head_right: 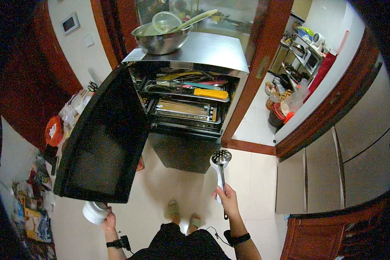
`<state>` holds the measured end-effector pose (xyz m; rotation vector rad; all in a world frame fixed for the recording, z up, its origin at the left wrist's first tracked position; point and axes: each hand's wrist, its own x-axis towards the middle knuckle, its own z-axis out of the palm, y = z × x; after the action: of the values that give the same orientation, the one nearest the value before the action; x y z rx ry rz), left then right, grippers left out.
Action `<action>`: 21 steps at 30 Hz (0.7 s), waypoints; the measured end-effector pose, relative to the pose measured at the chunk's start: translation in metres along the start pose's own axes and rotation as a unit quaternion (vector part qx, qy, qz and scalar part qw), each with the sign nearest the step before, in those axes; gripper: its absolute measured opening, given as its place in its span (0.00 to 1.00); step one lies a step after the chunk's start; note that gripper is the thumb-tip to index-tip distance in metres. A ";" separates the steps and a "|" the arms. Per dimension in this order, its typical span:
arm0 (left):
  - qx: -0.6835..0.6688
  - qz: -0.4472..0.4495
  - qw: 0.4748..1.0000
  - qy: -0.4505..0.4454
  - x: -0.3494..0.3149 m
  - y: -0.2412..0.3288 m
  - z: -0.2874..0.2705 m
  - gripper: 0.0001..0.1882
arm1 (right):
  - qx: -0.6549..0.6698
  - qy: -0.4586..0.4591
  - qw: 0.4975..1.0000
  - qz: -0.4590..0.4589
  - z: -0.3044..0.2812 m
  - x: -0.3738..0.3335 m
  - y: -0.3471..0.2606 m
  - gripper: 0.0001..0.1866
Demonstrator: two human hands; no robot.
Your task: Clean a faucet part and then assemble a hand mixer by inserting the beaters.
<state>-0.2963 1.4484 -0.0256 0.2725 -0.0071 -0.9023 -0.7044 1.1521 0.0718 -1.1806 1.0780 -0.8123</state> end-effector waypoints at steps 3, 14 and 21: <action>-0.020 0.016 0.999 -0.031 0.010 0.021 -0.013 0.22 | -0.010 -0.038 0.999 -0.019 0.008 0.008 -0.005 0.10; -0.039 0.040 0.997 0.045 -0.042 -0.023 0.031 0.30 | -0.038 -0.099 0.994 0.017 0.027 0.026 -0.013 0.14; 0.177 -0.052 0.983 0.003 -0.005 -0.109 0.093 0.24 | -0.008 -0.188 0.978 0.087 0.045 0.026 -0.013 0.14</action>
<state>-0.3953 1.3669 0.0389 0.6103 -0.1506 -1.0021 -0.6525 1.1389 0.0802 -1.1770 0.8596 -0.4233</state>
